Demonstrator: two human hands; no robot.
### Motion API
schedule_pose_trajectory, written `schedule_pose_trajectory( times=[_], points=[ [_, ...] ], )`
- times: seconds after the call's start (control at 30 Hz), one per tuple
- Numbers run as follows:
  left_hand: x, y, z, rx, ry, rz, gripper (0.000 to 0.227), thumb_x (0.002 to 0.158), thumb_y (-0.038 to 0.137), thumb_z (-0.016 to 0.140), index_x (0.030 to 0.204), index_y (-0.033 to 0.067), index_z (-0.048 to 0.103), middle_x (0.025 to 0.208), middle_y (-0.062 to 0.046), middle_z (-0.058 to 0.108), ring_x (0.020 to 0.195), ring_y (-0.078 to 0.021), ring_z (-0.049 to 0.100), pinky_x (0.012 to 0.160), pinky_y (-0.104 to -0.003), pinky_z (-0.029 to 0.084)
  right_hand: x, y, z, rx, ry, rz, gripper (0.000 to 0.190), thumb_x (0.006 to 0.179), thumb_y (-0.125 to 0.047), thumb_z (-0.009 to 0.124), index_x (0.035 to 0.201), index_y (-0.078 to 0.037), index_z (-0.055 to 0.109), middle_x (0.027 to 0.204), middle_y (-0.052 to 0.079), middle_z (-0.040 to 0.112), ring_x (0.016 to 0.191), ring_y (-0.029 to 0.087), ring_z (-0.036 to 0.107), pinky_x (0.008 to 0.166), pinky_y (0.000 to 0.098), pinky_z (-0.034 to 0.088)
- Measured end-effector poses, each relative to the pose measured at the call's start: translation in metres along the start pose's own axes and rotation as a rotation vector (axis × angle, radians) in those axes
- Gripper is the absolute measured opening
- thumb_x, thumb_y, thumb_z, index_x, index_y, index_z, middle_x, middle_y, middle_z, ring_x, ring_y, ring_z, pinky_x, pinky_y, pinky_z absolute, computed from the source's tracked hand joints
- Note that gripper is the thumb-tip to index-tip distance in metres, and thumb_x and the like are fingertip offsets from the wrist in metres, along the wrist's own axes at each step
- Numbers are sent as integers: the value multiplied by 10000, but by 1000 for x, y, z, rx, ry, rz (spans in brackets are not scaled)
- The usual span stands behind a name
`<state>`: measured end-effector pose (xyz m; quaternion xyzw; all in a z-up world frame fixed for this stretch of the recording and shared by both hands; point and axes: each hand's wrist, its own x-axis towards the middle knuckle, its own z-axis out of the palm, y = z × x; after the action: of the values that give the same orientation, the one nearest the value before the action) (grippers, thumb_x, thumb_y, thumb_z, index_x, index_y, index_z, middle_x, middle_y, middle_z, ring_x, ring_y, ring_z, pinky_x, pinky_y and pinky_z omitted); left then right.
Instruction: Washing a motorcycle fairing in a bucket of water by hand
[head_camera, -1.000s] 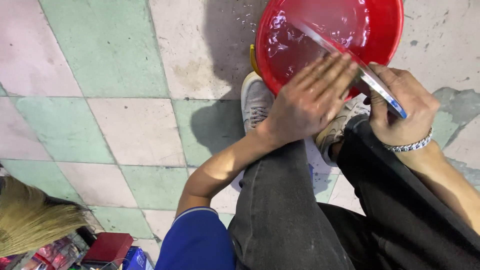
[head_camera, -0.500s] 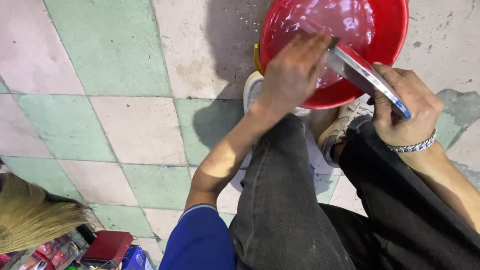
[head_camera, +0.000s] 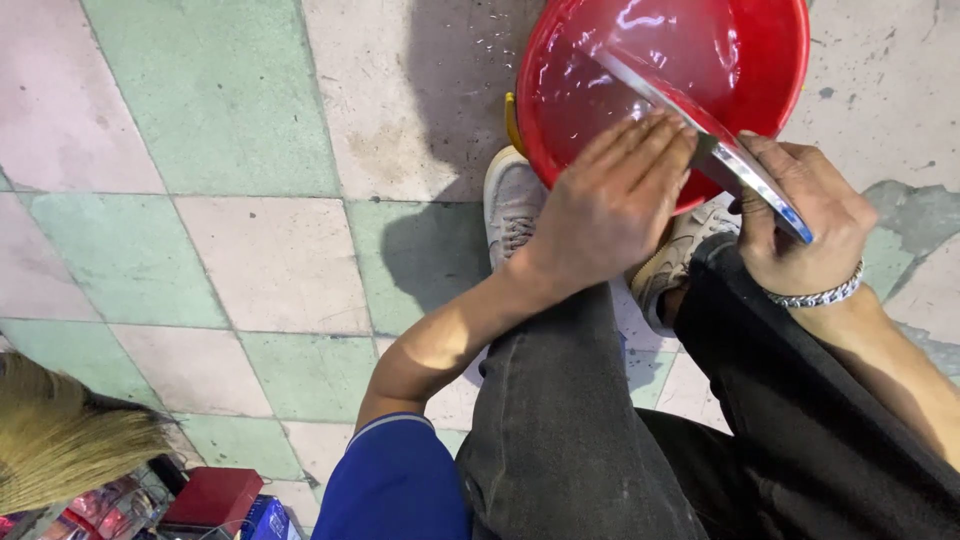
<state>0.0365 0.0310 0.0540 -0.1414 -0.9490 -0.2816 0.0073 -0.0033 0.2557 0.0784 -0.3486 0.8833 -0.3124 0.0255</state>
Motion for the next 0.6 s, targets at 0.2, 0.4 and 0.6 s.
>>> schedule_pose_trajectory(
  times=[0.2, 0.4, 0.6],
  points=[
    [7, -30, 22, -104, 51, -225, 319, 1092, 240, 539, 1396, 145, 559, 1397, -99, 691, 1312, -286, 697, 1243, -431, 490, 8, -9, -3, 37, 1, -10, 258, 1130, 139, 587, 1327, 264, 696, 1087, 376, 715, 909, 438, 697, 790, 467, 588],
    [1, -7, 10, -124, 161, 103, 399, 1044, 159, 682, 1406, 58, 545, 1404, -158, 681, 1343, -294, 687, 1247, -445, 458, 6, -9, -2, 54, 17, -7, 277, 1095, 136, 585, 1327, 241, 693, 1068, 360, 691, 889, 420, 691, 786, 446, 571],
    [10, -22, 16, -188, 136, -89, 309, 1082, 146, 454, 1302, -2, 613, 1296, -194, 726, 1198, -300, 756, 1126, -401, 612, 9, -14, -6, 43, -3, 26, 286, 1095, 145, 577, 1338, 227, 705, 1071, 339, 685, 912, 415, 688, 827, 450, 570]
  ],
)
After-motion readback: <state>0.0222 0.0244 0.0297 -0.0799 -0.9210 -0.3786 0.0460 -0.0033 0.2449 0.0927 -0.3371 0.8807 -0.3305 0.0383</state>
